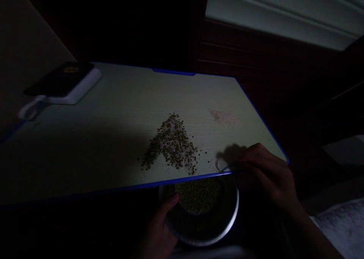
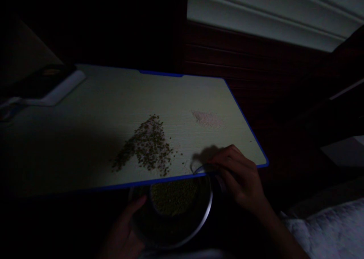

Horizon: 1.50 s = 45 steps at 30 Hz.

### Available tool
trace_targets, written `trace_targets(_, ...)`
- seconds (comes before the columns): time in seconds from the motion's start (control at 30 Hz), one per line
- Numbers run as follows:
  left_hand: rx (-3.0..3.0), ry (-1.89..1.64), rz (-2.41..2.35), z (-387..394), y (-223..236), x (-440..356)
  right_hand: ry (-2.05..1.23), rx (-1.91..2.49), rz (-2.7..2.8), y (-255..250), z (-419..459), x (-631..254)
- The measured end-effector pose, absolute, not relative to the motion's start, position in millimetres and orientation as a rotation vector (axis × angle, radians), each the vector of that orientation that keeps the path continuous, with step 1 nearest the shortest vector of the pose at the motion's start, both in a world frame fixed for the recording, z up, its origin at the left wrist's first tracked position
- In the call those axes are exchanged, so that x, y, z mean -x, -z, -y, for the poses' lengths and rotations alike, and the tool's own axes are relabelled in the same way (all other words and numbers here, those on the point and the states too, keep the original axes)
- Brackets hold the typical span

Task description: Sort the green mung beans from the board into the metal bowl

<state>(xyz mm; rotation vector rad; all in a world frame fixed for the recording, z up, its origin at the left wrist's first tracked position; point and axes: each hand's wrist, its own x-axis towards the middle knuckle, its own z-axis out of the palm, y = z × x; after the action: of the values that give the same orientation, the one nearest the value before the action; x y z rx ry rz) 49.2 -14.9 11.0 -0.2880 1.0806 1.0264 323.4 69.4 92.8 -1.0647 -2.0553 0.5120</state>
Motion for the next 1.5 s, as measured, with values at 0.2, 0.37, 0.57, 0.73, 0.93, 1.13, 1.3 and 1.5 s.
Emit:
trace_targets(0.2,0.287,-1.037,-0.95,17.7,-6.7,-49.7,-0.509,1.038,2.034,-95.0,-67.1,-324.2)
trace_targets(0.37,0.311,-1.044,-0.895,16.7,-12.5,-51.0,-0.484,1.038,2.046,-94.7,-66.8,-317.9)
trace_targets(0.57,0.348,-1.041,-0.915,14.7,-9.3,-52.1,-0.455,0.987,2.095,-91.2,-64.2,-302.4)
trace_targets(0.73,0.323,-1.069,-0.907,17.6,-4.9,-48.5,-0.255,1.124,2.055,-89.5,-69.7,-303.2)
trace_targets(0.93,0.318,-1.064,-0.899,11.9,-22.7,-52.4,-0.244,1.228,1.995,-93.0,-68.4,-309.5)
trace_targets(1.13,0.342,-1.052,-0.894,9.5,-20.8,-52.0,-0.352,1.068,2.059,-96.6,-49.8,-300.0)
trace_targets(1.3,0.337,-1.054,-0.869,10.9,-15.7,-51.1,-0.305,1.042,2.102,-93.3,-45.2,-289.5)
trace_targets(1.5,0.313,-1.069,-0.913,15.3,-13.7,-49.4,-0.154,1.185,2.057,-90.4,-63.6,-299.5)
